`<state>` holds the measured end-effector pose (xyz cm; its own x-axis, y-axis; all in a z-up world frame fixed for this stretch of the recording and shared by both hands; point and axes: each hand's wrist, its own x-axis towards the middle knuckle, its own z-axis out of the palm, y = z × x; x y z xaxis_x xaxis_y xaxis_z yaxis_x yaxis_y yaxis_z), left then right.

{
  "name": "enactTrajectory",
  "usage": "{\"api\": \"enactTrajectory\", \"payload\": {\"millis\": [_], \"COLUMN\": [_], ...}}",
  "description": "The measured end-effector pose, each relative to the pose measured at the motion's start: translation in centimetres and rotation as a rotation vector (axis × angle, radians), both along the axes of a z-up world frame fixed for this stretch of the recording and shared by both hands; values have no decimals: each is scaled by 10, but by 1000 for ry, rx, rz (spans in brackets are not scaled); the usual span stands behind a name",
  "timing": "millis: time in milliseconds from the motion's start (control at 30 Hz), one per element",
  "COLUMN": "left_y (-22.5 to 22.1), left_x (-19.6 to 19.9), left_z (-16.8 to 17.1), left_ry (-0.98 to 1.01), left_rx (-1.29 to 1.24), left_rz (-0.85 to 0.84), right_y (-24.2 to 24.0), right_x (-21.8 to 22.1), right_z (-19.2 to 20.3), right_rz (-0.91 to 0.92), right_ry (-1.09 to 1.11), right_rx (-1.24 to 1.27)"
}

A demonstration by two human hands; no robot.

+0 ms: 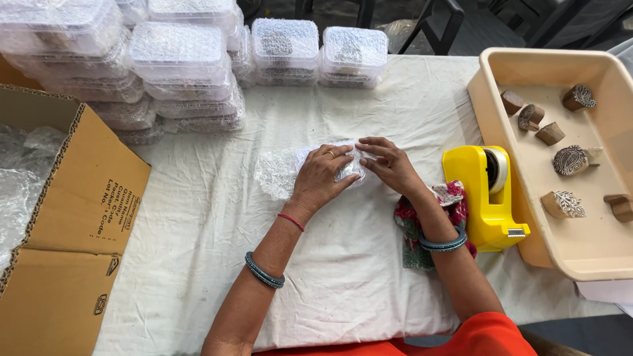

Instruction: The person places a small decorative item into a clear plastic container and closes the lid. They then retrieve a sheet of bubble wrap from a cardboard box and wrap the container securely. Finally, they use a yellow tape dispenser to apply clear tape to the bubble wrap, sealing the package.

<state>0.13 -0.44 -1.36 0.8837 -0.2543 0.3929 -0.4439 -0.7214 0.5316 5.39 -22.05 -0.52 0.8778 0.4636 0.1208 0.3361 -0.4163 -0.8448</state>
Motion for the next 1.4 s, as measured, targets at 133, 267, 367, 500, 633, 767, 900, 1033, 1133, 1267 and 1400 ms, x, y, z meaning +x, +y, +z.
{"api": "enactTrajectory", "payload": {"millis": [133, 267, 367, 500, 633, 767, 900, 1033, 1133, 1267, 1400], "left_y": [-1, -1, -2, -13, -15, -13, -13, -15, -13, -13, -13], "left_x": [0, -7, -15, -27, -26, -26, -27, -23, -22, -26, -28], "left_z": [5, 15, 23, 2, -10, -10, -9, -19, -15, -6, 8], "left_ry": [28, -7, -205, -442, -386, -332, -305, -284, -271, -131, -324], "left_rx": [8, 15, 56, 256, 230, 221, 200, 162, 151, 50, 54], "left_rz": [-2, 0, 11, 88, 86, 99, 97, 110, 112, 100, 131], "right_y": [5, 11, 13, 14, 11, -5, -7, 2, 6, 16, 33], "right_x": [-6, -11, -9, -9, -9, 0, -11, -11, -10, -24, -37], "right_z": [9, 12, 10, 1, -5, -20, 2, 7, 5, 27, 40], "right_rz": [-106, -51, -93, -123, -149, -71, -110, -82, -24, -36, -71], "right_ry": [63, -324, -440, -517, -388, 99, 179, -7, 3, -278, -537], "right_rx": [-140, -287, -452, -497, -401, 19, 215, 40, -90, -379, -744]}}
